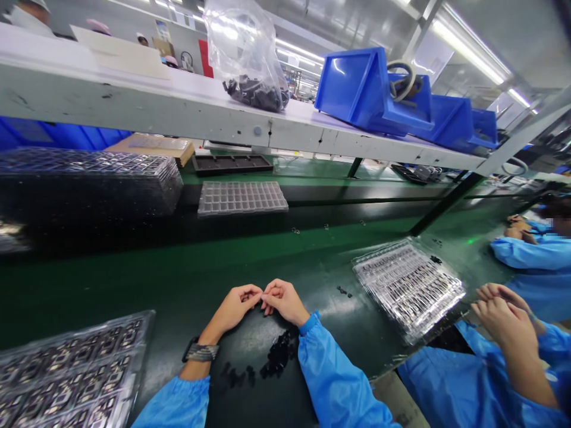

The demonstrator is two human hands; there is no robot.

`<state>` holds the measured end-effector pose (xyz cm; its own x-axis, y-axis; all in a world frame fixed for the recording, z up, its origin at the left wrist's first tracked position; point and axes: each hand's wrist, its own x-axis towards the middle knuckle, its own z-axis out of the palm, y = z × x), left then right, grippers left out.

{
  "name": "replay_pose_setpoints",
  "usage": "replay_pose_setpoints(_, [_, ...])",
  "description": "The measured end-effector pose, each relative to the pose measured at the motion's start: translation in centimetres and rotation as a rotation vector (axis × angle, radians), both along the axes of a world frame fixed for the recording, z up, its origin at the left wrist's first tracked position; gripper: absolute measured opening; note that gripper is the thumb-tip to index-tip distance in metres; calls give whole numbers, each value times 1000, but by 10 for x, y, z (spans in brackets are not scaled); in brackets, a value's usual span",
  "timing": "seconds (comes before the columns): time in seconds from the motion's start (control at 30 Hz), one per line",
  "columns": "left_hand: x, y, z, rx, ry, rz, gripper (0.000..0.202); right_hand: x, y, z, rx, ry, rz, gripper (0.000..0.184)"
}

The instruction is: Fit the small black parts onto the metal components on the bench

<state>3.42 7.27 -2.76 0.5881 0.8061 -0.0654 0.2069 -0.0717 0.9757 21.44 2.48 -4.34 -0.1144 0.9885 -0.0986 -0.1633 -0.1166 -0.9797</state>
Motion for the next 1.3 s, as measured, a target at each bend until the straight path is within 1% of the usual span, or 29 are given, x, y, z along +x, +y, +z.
replay_pose_setpoints(0.3, [1,-1,0,-24,-32,18,37,0,1,-5,9,7,-9,54])
replay_pose_setpoints(0.63, [1,1,-5,-38,-43,32,38,1,1,-5,43,10,-3,48])
replay_pose_setpoints(1.07, [0,0,-2,-20,-32,33,36,1,0,-3,57,12,1,44])
replay_pose_setpoints(1.3, [0,1,-5,-30,-37,31,36,2,0,-5,55,-5,0,42])
